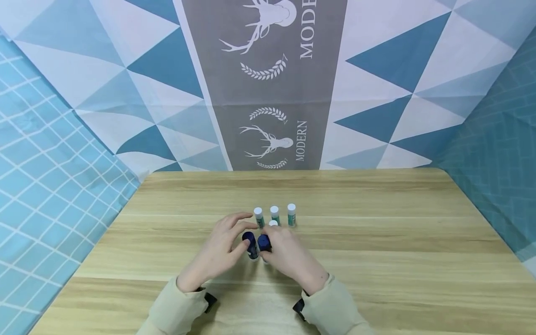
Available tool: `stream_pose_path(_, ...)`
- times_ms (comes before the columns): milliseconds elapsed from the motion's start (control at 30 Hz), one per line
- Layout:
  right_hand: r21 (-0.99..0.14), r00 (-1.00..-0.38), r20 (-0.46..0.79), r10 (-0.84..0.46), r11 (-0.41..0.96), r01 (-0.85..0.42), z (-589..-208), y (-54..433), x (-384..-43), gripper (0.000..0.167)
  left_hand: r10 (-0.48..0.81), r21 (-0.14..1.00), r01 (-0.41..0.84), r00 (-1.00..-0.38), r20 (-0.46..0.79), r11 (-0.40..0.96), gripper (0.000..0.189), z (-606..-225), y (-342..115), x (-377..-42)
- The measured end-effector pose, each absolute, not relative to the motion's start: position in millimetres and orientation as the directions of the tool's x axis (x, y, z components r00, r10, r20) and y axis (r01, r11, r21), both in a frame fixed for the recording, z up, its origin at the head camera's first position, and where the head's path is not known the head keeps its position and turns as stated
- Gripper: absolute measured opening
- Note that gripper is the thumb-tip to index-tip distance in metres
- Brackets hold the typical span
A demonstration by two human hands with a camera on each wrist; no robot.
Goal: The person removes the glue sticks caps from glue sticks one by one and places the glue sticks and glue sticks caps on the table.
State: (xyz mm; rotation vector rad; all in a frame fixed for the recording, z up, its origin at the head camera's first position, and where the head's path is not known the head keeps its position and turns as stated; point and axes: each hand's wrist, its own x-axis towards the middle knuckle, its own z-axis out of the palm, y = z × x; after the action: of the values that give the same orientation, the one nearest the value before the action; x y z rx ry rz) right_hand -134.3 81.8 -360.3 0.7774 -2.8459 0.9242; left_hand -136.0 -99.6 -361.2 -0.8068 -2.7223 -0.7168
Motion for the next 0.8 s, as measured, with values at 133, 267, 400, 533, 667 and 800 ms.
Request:
stream_pose_path(133, -0.579, -0.897, 0.196, -0.396, 0.691, -0.432, -349.7, 88.4, -131.0, 0.025, 0.487, 0.344, 0.605, -0.789, 0.374, 0.717, 0.033, -360.1, -96.8, -134.7)
stream_pose_path(267, -0.636, -0.918, 0.233, -0.321, 0.664, -0.394, -335.8, 95.8, -124.9, 0.028, 0.51, 0.297, 0.667, -0.727, 0.46, 0.683, 0.039, -356.6, -90.6, -133.0)
stream_pose_path(400, -0.678, -0.915, 0.31, -0.258, 0.615, -0.403, -325.6, 100.0, -120.1, 0.032, 0.488, 0.29, 0.695, -0.687, 0.538, 0.658, 0.043, -351.4, -81.6, -133.6)
stream_pose_path(533, -0.72, -0.897, 0.387, -0.214, 0.539, -0.438, -320.0, 100.9, -117.2, 0.031, 0.424, 0.322, 0.703, -0.664, 0.616, 0.634, 0.039, -346.1, -73.3, -134.0)
stream_pose_path(667, -0.734, -0.864, 0.464, -0.196, 0.462, -0.499, -316.8, 102.8, -115.4, 0.032, 0.381, 0.356, 0.734, -0.629, 0.678, 0.579, 0.033, -342.2, -67.1, -133.8)
stream_pose_path(800, -0.731, -0.844, 0.498, -0.197, 0.427, -0.532, -314.5, 106.8, -113.5, 0.031, 0.38, 0.353, 0.777, -0.582, 0.719, 0.522, 0.032, -339.9, -64.7, -133.3)
